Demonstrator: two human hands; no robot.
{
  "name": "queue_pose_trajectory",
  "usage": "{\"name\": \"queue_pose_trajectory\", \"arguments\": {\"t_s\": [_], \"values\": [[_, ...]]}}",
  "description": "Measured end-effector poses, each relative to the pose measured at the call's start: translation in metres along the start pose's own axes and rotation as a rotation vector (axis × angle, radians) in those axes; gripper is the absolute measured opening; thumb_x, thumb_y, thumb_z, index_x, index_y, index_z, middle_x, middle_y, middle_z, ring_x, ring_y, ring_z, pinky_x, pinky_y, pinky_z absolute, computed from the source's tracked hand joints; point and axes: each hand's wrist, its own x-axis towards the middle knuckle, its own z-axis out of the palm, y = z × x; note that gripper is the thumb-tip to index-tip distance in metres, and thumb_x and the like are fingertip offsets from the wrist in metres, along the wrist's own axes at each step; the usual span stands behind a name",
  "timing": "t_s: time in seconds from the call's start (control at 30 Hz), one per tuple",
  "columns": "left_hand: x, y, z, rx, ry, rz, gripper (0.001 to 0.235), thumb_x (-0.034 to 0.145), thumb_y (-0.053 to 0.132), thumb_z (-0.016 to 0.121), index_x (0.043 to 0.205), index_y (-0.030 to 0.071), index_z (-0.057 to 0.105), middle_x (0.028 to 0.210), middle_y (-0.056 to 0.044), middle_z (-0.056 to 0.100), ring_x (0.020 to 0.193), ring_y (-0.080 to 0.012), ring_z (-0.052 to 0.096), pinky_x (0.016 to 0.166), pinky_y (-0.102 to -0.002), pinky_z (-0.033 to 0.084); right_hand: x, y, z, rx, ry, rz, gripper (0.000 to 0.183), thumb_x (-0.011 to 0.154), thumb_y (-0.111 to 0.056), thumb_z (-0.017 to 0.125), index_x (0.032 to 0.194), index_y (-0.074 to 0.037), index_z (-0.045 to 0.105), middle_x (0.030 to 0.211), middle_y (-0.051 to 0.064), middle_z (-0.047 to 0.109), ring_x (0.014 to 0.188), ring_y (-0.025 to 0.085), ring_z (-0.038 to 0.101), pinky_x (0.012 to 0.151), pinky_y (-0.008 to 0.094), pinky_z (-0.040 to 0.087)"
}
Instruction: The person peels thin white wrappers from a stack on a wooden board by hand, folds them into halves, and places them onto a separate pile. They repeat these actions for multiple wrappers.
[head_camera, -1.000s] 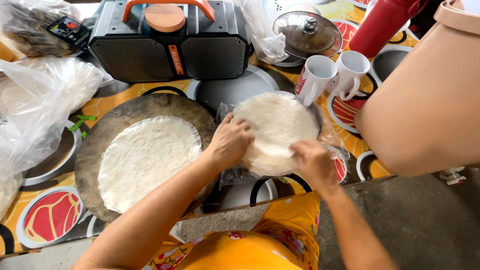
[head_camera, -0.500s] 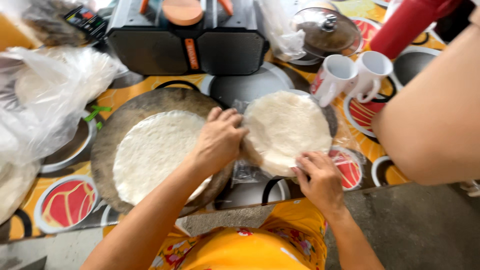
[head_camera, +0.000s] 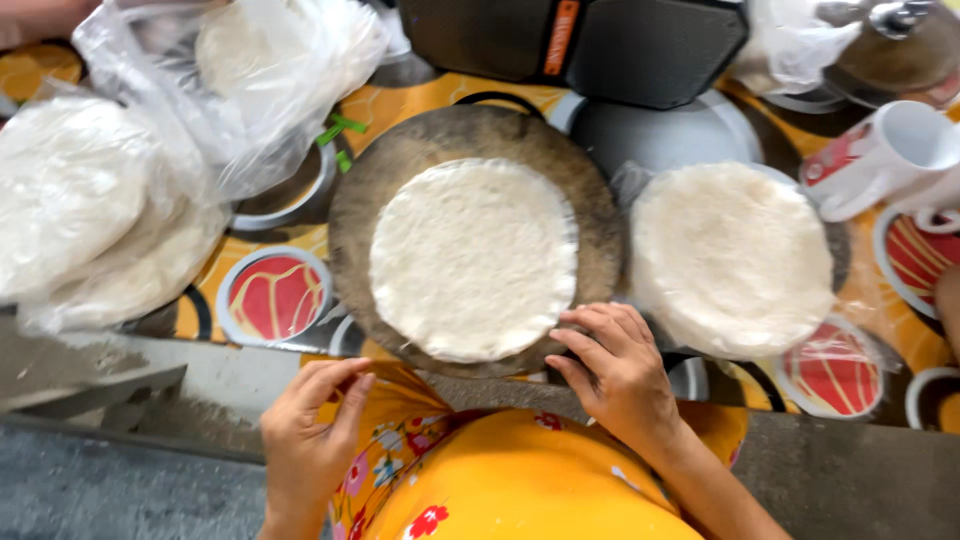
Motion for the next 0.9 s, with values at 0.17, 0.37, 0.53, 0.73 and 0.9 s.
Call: {"name": "queue_pose_trajectory", "arguments": {"t_s": [0.17,0.37,0.53,0.73,0.9], "values": [[-0.014,-0.031,-0.004,-0.148,-0.043,-0.117,0.018,0.088,0.005,0.075,0.105,0.001,0.076,0.088,-0.005,0.075,0.076,-0.0116,0.07,0.069,-0.025,0.055,0.028,-0.021,0.027,0.007,-0.114,-0.154,0.023,0.082,-0.014,0.081,0.101,-0.004,0.073,0.103,0.01,0.07,0.104,0.03,0.065,0.095,0.044,0.048],[-0.02,-0.049,0.024,-0.496,-0.215,-0.346,0.019,0.089,0.006,0.074,0.106,-0.002,0.077,0.088,-0.007,0.078,0.076,-0.0125,0.072,0.069,-0.025,0.058,0.037,-0.028,0.033,-0.078,-0.14,-0.277,0.011,0.085,-0.003,0.071,0.097,-0.004,0.072,0.098,0.008,0.069,0.1,0.026,0.067,0.092,0.043,0.049],[-0.034,-0.07,0.052,-1.026,-0.334,-0.681,0.02,0.089,0.004,0.073,0.106,-0.007,0.072,0.088,-0.013,0.077,0.077,-0.019,0.075,0.069,-0.03,0.063,0.017,-0.04,0.025,0.035,-0.059,-0.231,0.014,0.084,-0.001,0.071,0.097,-0.005,0.071,0.097,0.007,0.068,0.096,0.026,0.068,0.092,0.045,0.05],[-0.049,-0.073,0.06,-1.163,-0.509,-0.814,0.014,0.092,0.005,0.071,0.097,-0.008,0.073,0.087,-0.014,0.077,0.076,-0.0192,0.076,0.071,-0.03,0.061,-0.008,-0.043,0.028,0.061,-0.06,-0.195,0.019,0.081,-0.001,0.074,0.1,-0.005,0.072,0.099,0.008,0.069,0.097,0.028,0.067,0.093,0.045,0.051],[-0.052,-0.069,0.065,-1.145,-0.477,-0.8,0.013,0.093,0.005,0.071,0.093,-0.008,0.073,0.085,-0.015,0.077,0.074,-0.0202,0.075,0.07,-0.031,0.061,-0.019,-0.042,0.031,0.075,-0.063,-0.168,0.018,0.081,-0.003,0.075,0.099,-0.005,0.072,0.098,0.007,0.069,0.098,0.028,0.067,0.094,0.046,0.051]]}}
